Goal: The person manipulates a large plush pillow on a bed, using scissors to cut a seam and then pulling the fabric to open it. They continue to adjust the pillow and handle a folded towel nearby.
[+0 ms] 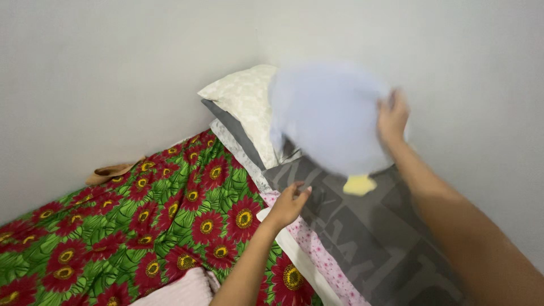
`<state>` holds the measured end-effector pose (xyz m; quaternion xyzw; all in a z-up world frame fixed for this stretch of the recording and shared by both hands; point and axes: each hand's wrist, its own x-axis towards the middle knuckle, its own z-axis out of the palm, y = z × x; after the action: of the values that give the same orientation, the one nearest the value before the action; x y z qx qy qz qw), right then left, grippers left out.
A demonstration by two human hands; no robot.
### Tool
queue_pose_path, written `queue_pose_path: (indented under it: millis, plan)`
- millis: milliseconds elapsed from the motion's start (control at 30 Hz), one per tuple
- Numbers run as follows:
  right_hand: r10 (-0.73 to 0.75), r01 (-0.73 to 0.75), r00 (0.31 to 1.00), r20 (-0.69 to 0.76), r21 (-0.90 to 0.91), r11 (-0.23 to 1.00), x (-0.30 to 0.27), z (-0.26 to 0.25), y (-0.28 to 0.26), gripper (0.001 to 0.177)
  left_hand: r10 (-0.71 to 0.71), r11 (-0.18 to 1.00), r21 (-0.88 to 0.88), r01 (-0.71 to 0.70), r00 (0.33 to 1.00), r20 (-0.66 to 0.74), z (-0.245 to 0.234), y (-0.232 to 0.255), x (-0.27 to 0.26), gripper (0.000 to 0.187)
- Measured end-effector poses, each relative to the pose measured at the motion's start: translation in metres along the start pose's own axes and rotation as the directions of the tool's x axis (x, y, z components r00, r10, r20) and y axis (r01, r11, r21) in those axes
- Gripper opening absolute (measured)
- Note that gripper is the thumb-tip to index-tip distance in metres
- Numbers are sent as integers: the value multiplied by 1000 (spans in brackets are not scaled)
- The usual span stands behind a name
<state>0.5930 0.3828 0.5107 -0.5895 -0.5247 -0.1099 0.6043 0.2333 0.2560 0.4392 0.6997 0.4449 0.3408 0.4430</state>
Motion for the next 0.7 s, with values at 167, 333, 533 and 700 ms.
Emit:
queue_pose_path:
  millis: [167,333,533,700]
  plan:
    - [117,8,951,286,-401,916,-68,-22,48,49,-44,997,65,41,998,38,10,-9,4,69]
    - [234,-163,933,273,-261,952,-36,-36,46,51,-65,997,31,64,998,26,22,-13,7,70]
    - [270,-220,904,332,-182,958,9,-56,76,39,-83,996,19,83,996,-27,18,-24,10,61]
    - [206,-174,948,241,-151,973,11,-54,90,28,-44,999,8,45,992,-119,7,-26,12,55]
